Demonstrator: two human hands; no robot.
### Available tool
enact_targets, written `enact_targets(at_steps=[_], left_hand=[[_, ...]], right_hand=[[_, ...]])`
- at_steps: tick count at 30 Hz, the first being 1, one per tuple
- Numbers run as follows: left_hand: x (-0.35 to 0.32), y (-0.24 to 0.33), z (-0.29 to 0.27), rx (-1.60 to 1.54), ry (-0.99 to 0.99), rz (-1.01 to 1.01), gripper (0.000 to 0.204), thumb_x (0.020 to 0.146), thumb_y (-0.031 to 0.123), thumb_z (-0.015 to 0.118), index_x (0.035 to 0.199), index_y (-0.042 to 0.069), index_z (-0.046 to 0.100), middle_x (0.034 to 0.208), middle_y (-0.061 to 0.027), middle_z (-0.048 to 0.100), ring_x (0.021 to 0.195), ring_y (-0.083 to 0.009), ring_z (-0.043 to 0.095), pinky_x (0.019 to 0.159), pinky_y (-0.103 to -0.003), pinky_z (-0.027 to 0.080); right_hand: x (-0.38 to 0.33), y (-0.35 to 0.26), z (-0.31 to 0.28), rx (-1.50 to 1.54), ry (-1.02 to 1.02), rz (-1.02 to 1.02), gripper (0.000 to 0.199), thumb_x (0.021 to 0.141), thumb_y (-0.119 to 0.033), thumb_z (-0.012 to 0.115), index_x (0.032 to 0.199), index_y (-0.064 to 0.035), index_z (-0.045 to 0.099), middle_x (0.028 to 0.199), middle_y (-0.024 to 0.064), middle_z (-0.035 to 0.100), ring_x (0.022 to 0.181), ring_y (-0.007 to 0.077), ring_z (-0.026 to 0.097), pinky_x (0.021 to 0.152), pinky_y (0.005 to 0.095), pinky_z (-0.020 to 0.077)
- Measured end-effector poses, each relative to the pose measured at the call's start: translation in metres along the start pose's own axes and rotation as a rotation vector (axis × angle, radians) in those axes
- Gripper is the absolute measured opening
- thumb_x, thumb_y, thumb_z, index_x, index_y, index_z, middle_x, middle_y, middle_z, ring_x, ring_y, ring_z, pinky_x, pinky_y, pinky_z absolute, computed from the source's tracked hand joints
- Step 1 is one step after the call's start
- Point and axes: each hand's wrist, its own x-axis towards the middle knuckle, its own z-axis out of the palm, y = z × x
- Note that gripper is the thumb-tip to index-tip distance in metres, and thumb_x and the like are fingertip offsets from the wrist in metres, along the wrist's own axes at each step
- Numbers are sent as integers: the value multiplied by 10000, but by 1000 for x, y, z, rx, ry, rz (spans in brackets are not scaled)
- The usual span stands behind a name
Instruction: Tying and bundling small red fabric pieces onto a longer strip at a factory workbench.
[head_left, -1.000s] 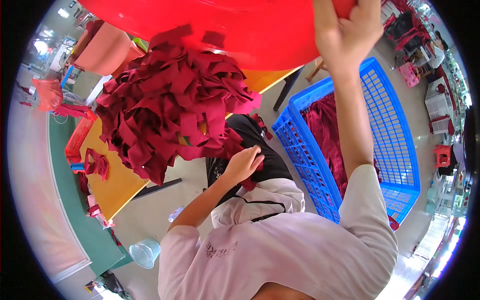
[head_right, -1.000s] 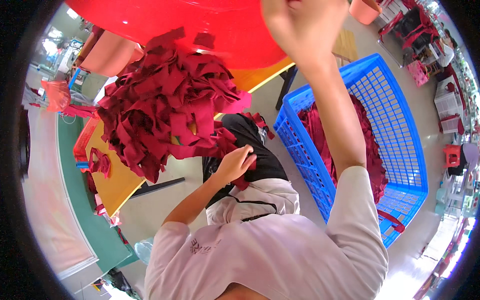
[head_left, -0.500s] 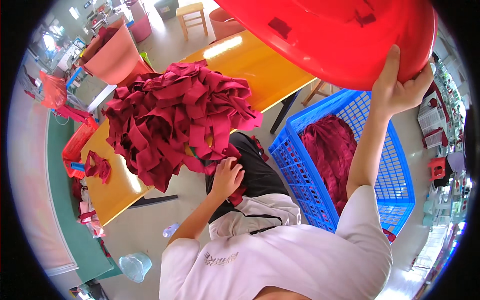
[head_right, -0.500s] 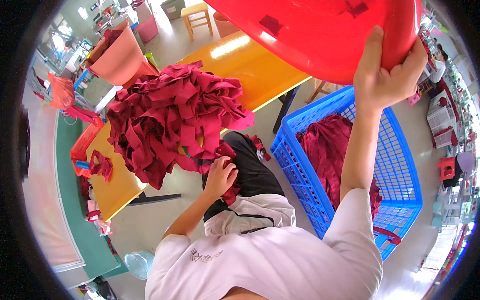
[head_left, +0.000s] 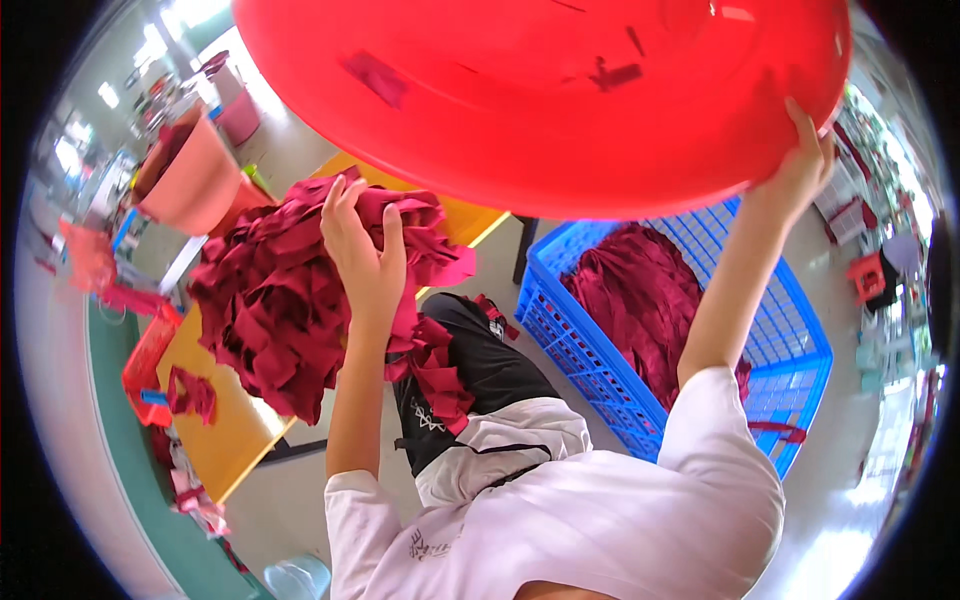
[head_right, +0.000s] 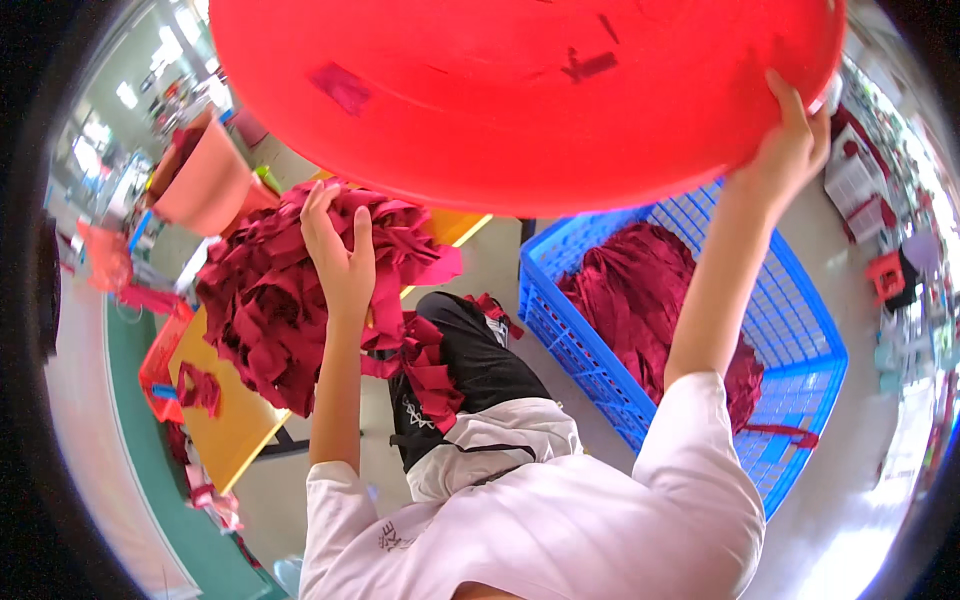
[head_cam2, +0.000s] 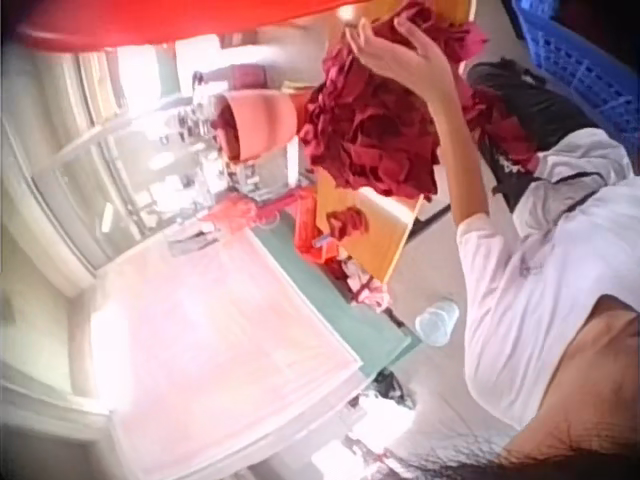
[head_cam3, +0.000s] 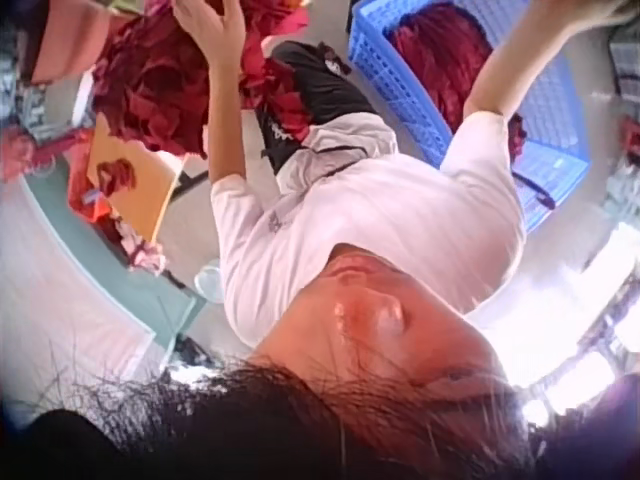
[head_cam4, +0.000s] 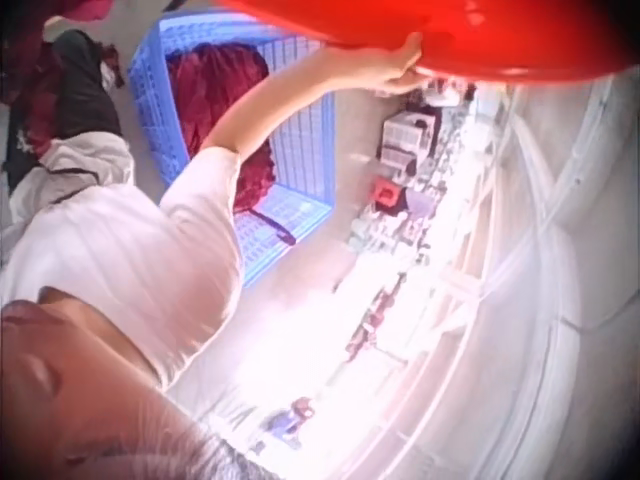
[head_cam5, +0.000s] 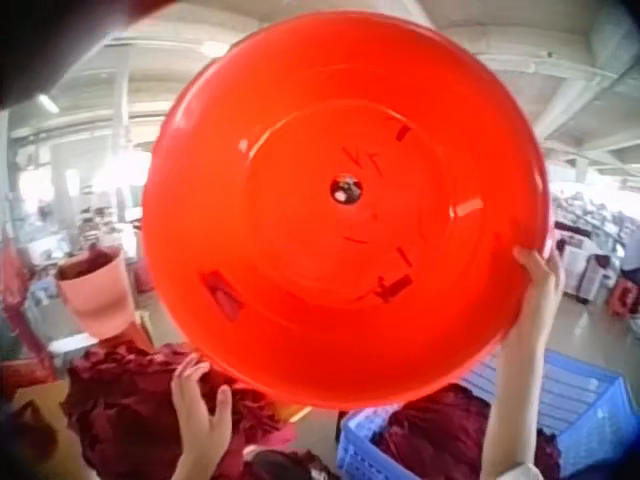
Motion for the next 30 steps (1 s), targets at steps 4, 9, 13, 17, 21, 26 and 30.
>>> enact_targets(at_steps=[4, 9, 13, 17, 21, 26, 30], left_hand=[[-27, -15, 25, 235, -281, 14, 350, 877, 188, 646, 1207, 110, 560, 1321, -155, 505, 1287, -399, 436, 1060, -509, 341], [-60, -32, 43, 49, -536, -126, 399, 906, 247, 636, 1257, 81, 543, 1335, -213, 512, 1267, -423, 452, 1061, -513, 352], [-81, -30, 51, 386, -647, 11, 493, 901, 335, 632, 1320, 102, 516, 1404, -209, 474, 1297, -423, 441, 1071, -549, 339], [-81, -26, 59, 501, -708, -17, 562, 848, 350, 667, 1339, 129, 507, 1443, -174, 459, 1328, -409, 428, 1074, -565, 334], [-77, -29, 64, 533, -739, -35, 579, 821, 342, 678, 1334, 132, 508, 1451, -173, 461, 1328, -409, 439, 1065, -567, 343], [-81, -34, 68, 568, -792, -43, 583, 807, 333, 688, 1326, 131, 515, 1461, -191, 452, 1340, -430, 428, 1067, -580, 337], [-81, -33, 69, 563, -791, -49, 563, 812, 301, 680, 1308, 86, 522, 1437, -220, 456, 1327, -456, 419, 1082, -595, 312]], right_hand=[[43, 65, -23, 47, 158, 130, 265, 767, 85, 634, 1019, 8, 666, 990, 123, 697, 835, 285, 693, 729, 390, 601], [90, 171, -51, 97, 381, 242, 272, 717, 117, 599, 966, 9, 602, 1004, 135, 666, 860, 315, 676, 759, 445, 591], [118, 274, -75, 51, 500, 271, 330, 697, 110, 532, 1011, 33, 593, 1039, 145, 651, 883, 307, 663, 788, 441, 573], [121, 368, -93, -202, 781, 275, 463, 760, 49, 516, 1218, 77, 458, 1265, 199, 547, 1029, 312, 620, 854, 424, 552], [98, 431, -108, -562, 875, 443, 373, 880, -42, 495, 1235, 47, 425, 1241, 251, 562, 1067, 384, 628, 888, 459, 562], [75, 487, -145, -973, 842, 577, 405, 885, -91, 520, 1257, 38, 427, 1178, 277, 598, 1045, 448, 632, 873, 482, 576], [70, 522, -173, -875, 796, 365, 316, 820, -82, 644, 1070, 98, 572, 1048, 256, 669, 985, 353, 685, 800, 443, 568]])
